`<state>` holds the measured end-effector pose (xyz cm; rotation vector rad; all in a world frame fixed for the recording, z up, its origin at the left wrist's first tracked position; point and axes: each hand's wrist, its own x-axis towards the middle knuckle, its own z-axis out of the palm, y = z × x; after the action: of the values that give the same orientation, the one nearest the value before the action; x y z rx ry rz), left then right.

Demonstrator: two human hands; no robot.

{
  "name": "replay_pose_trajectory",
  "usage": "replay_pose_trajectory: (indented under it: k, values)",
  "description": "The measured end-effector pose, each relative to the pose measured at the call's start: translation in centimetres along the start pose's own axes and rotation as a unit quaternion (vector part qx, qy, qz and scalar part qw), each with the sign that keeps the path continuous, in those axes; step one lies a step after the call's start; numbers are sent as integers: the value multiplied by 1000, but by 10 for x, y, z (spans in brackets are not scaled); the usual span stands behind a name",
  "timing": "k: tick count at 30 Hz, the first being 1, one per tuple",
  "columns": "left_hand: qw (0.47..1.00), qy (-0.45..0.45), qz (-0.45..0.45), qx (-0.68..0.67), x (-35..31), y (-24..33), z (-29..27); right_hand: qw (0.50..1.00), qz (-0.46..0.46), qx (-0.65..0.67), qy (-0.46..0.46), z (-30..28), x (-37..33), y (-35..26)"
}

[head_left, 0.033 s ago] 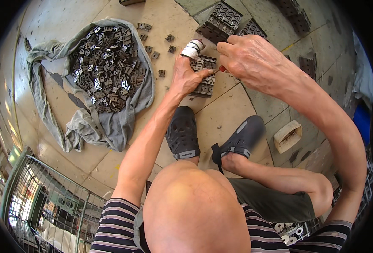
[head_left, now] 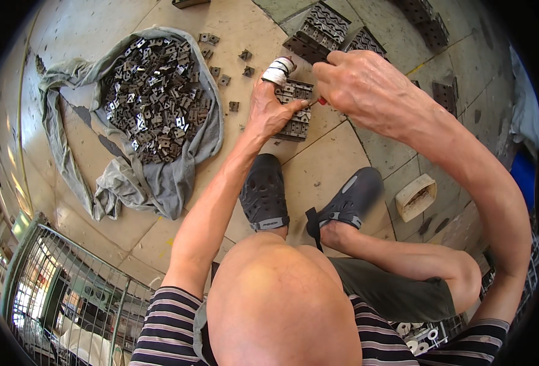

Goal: The person sits on the floor and uses a red-handled tool to insert small metal pieces into a larger metal block. They repeatedly pick up pieces from a cloth pile and place them into the block, occasionally adjusting the block's position.

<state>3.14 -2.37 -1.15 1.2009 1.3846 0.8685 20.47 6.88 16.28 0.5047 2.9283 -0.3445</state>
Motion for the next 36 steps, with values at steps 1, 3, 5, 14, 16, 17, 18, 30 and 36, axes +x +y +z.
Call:
replay_pose_trajectory:
  k: [1, 3, 5, 14, 16, 17, 18, 30, 36]
  values:
    - [1000, 10, 15, 15, 1, -2, 1, 999, -35, -14, -7, -1, 0, 2]
    - [1000, 5, 11, 12, 2, -6, 2, 995, -103, -14, 5, -2, 2, 6]
    - [999, 0, -9, 34, 1, -9, 3, 986, -161, 6, 46, -2, 6, 10]
    - [1000, 5, 1, -1, -2, -9, 4, 980, 160, 120, 18, 5, 13, -6]
    - [1000, 2, 6, -9, -2, -8, 2, 974, 188, 129, 13, 1, 12, -9]
    - [1000, 8, 16, -20, -2, -8, 2, 969, 210, 130, 5, 1, 12, -11]
    - [999, 11, 27, -32, -2, -8, 2, 962, 241, 130, -13, 1, 13, -14]
    - [993, 64, -8, 103, -39, -5, -8, 964, 158, 213, 25, 29, -15, -4]
    - [993, 21, -74, 94, -81, 2, -4, 912, 129, 372, -116, 41, -8, 4]
